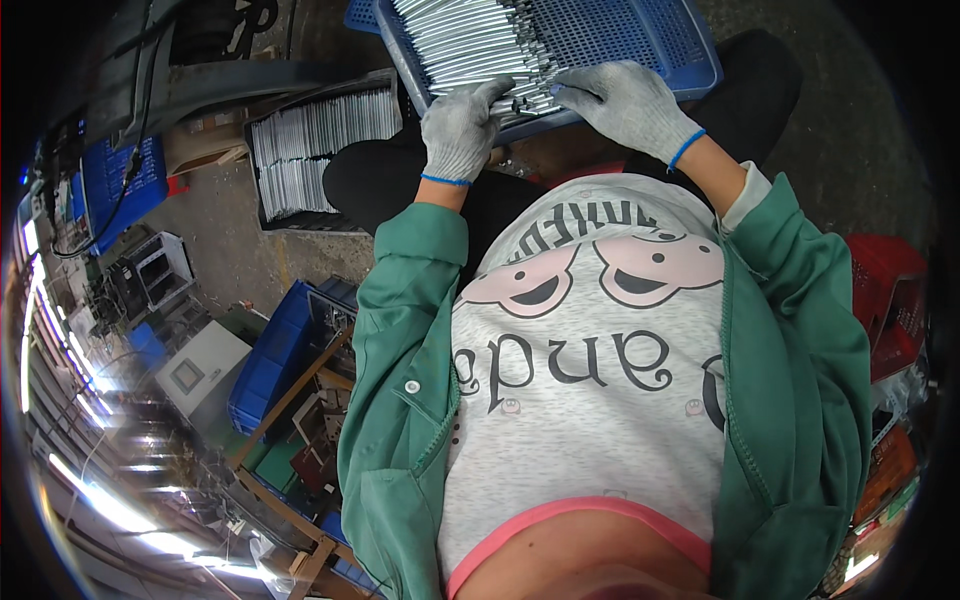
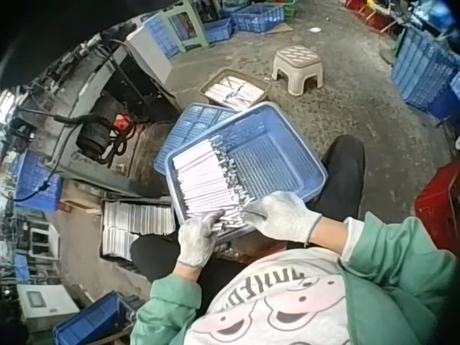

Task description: Sorting and placing small metal components into a partitioned tray at a factory workstation.

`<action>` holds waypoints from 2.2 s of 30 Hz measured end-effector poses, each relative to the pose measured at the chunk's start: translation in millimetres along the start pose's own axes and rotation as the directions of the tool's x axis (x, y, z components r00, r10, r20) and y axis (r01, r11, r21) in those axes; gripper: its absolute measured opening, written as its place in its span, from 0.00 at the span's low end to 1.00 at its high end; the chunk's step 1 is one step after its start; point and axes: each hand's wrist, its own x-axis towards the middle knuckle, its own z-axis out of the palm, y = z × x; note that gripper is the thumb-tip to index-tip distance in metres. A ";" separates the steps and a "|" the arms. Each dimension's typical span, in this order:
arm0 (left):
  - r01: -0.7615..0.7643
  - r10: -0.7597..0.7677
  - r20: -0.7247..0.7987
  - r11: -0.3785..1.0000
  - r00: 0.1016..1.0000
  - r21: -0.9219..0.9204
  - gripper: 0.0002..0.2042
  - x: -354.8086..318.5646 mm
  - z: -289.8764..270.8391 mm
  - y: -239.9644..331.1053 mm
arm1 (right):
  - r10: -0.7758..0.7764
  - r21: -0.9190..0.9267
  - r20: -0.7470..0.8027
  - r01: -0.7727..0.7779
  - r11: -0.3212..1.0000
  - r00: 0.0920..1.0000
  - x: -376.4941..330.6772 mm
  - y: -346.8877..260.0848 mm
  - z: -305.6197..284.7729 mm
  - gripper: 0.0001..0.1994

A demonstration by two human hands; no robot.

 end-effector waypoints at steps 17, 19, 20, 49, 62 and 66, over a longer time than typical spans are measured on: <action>-0.118 0.087 -0.174 0.977 0.981 -0.179 0.19 -2.1 -15.1 8.0 | -0.235 -0.188 -0.088 0.216 0.958 0.968 -4.1 -12.5 -10.0 0.11; -0.122 0.096 -0.161 0.979 0.982 -0.163 0.18 -2.2 -20.0 10.9 | -0.214 -0.197 -0.064 0.198 0.960 0.975 -1.9 -14.0 -12.8 0.11; -0.135 0.100 -0.181 0.972 0.978 -0.192 0.18 -2.5 -21.7 11.7 | -0.170 -0.197 -0.041 0.159 0.967 0.985 -0.5 -14.7 -15.3 0.11; -0.207 0.115 -0.319 0.940 0.941 -0.271 0.10 -4.6 -23.4 10.2 | -0.082 0.000 -0.022 0.082 0.997 0.996 9.5 -10.9 -15.0 0.12; -0.069 0.046 -0.134 0.982 0.990 -0.178 0.13 -4.2 4.5 1.8 | 0.034 -0.085 0.060 -0.029 0.996 0.998 14.4 0.8 0.2 0.14; -0.123 0.112 -0.134 0.989 0.985 -0.079 0.17 1.9 32.9 -8.8 | 0.037 -0.146 0.043 -0.030 0.989 0.998 8.1 11.5 12.9 0.15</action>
